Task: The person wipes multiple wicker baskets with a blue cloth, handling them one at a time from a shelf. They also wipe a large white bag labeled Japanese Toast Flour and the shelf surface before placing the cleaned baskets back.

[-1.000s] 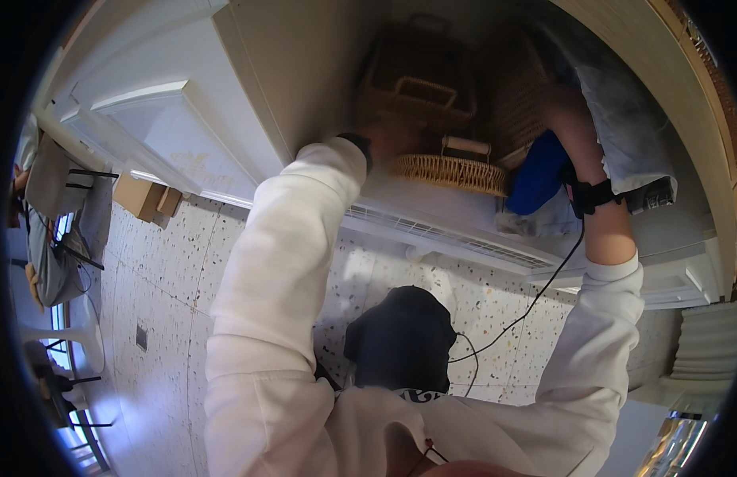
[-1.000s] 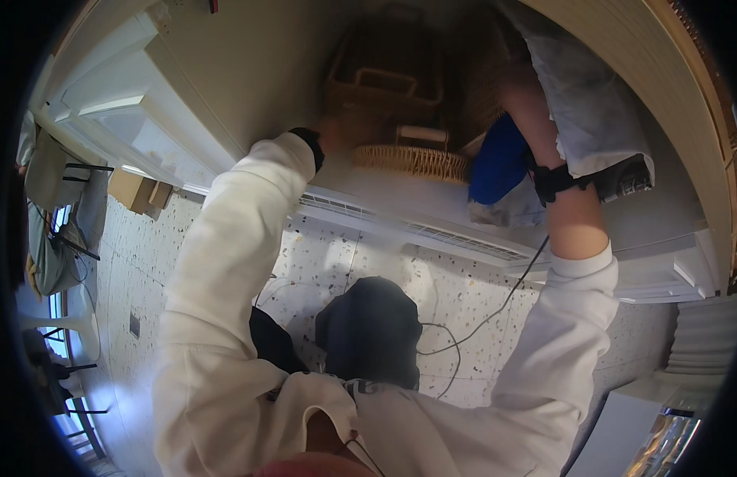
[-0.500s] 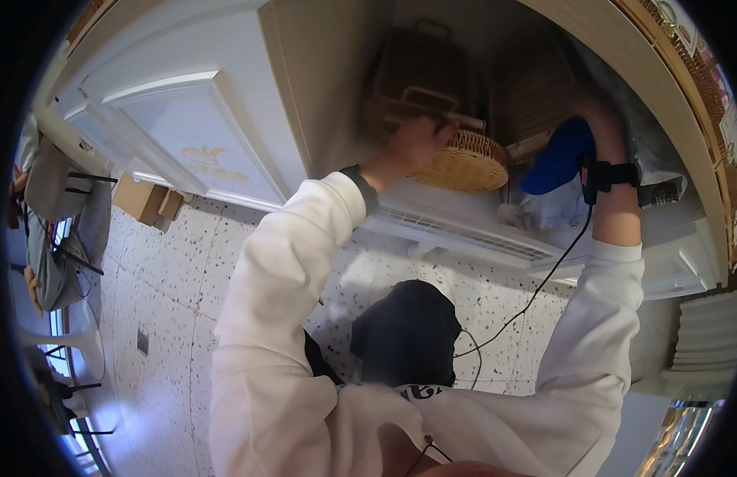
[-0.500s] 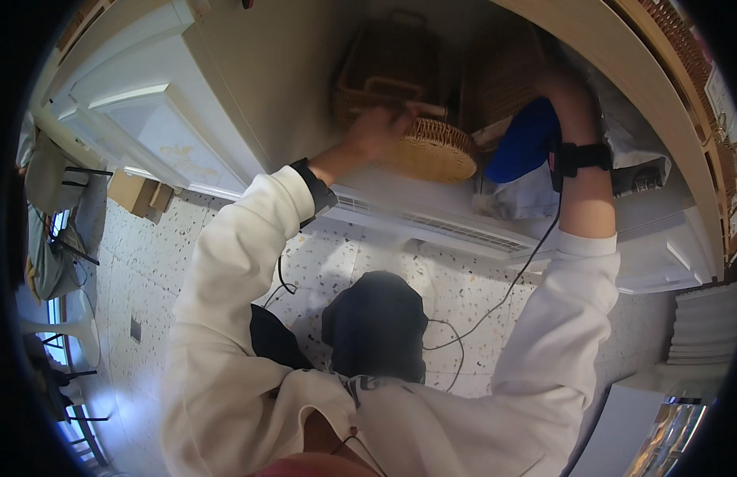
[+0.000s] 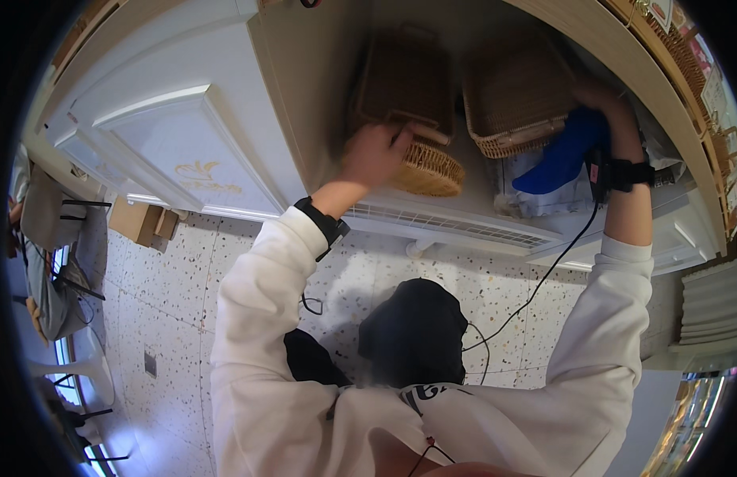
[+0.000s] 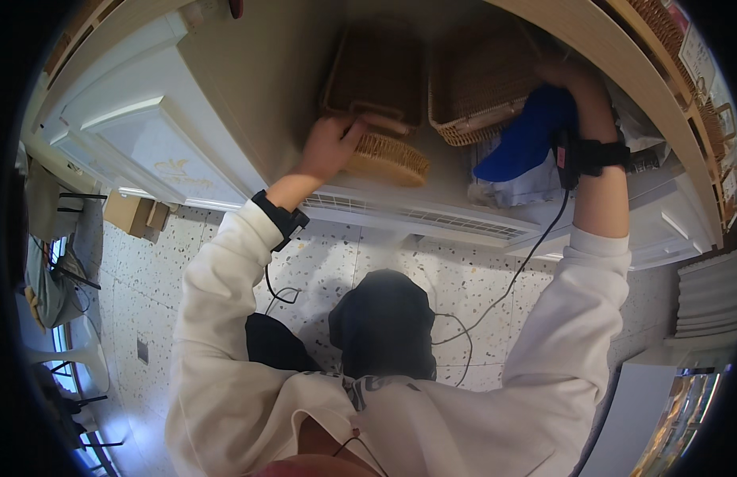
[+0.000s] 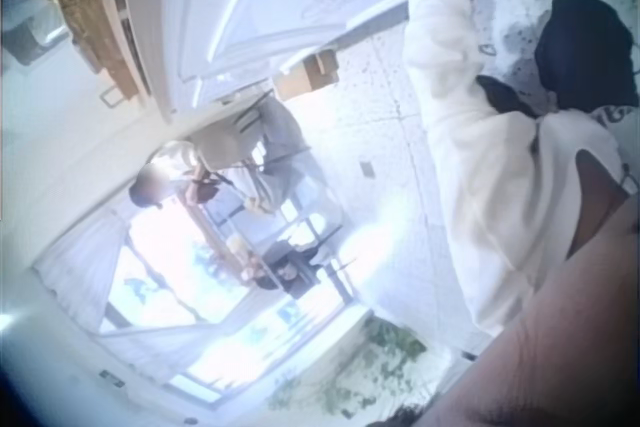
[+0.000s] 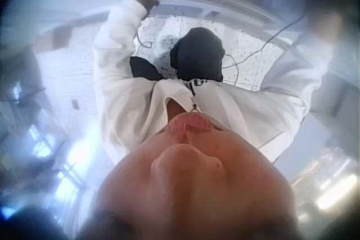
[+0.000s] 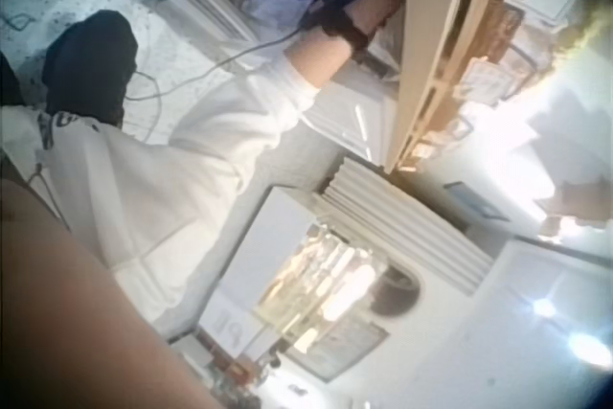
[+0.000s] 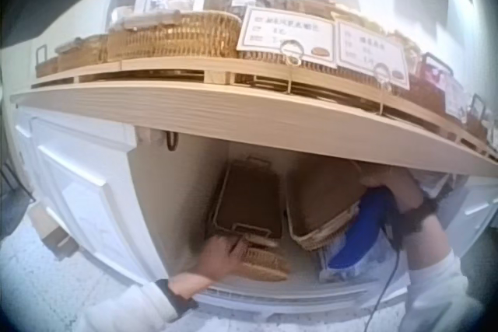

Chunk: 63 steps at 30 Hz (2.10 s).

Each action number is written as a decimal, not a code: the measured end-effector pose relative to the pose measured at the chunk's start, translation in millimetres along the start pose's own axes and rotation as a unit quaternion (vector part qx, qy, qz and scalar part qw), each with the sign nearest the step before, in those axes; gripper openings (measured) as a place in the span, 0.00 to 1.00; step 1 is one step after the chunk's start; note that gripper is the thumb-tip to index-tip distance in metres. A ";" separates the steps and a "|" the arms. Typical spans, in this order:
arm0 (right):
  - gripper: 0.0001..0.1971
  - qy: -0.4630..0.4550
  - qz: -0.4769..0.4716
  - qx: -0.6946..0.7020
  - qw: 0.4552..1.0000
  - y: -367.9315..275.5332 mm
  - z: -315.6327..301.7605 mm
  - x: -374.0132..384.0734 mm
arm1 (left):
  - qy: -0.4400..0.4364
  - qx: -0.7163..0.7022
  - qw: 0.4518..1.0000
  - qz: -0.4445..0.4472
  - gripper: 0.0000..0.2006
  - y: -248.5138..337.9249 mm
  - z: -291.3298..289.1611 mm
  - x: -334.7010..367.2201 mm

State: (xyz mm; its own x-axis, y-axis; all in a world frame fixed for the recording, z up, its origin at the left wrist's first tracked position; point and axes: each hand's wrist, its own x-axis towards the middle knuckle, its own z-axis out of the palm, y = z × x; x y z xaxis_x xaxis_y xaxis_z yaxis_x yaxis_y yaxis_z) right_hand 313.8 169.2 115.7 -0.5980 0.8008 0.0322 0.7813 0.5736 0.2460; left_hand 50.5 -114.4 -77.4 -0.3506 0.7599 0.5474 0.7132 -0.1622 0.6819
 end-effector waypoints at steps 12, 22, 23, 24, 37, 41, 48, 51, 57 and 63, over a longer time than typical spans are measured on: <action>0.41 0.123 -0.141 0.229 0.955 -63.6 -4.3 -110.8 | -0.090 -0.008 0.990 -0.110 0.29 7.3 -38.3 -19.3; 0.37 0.110 -0.043 0.362 0.925 -151.1 -26.4 -258.1 | -0.036 -0.534 0.788 -0.304 0.17 85.4 -71.2 -20.0; 0.38 0.126 -0.045 0.366 0.921 -155.4 -27.0 -269.0 | -0.032 -0.547 0.779 -0.303 0.17 94.3 -74.0 -23.0; 0.38 0.138 -0.051 0.375 0.915 -160.7 -25.8 -276.6 | -0.025 -0.556 0.772 -0.307 0.17 100.7 -78.3 -30.3; 0.35 0.078 -0.015 0.523 0.849 -188.4 20.7 -341.7 | -0.070 -0.455 0.860 -0.220 0.29 119.2 -131.3 -98.8; 0.35 0.056 0.009 0.538 0.841 -210.3 39.9 -361.4 | -0.040 -0.385 0.908 -0.160 0.31 110.0 -141.5 -132.4; 0.35 0.110 -0.217 0.424 0.872 -268.0 61.0 -344.1 | 0.016 -0.393 0.904 -0.169 0.37 90.7 -223.8 -198.4; 0.34 0.124 -0.296 0.387 0.864 -295.9 51.3 -313.9 | 0.067 -0.447 0.866 -0.212 0.35 94.8 -261.4 -199.7; 0.35 0.119 -0.382 0.408 0.820 -382.6 5.7 -266.3 | 0.263 -0.473 0.826 -0.159 0.18 58.7 -333.5 -205.6; 0.25 0.088 -0.417 0.279 0.861 -441.1 -13.9 -227.2 | 0.395 -0.309 0.861 -0.089 0.15 19.6 -419.8 -230.4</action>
State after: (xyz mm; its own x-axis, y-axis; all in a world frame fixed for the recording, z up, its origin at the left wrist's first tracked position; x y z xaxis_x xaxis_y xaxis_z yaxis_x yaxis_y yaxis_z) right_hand 102.6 -268.1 13.4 -0.9716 0.0609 0.2288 0.0026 0.9691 -0.2468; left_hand -109.5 -556.9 13.4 -0.8985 0.1814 0.3996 0.2322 -0.5762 0.7836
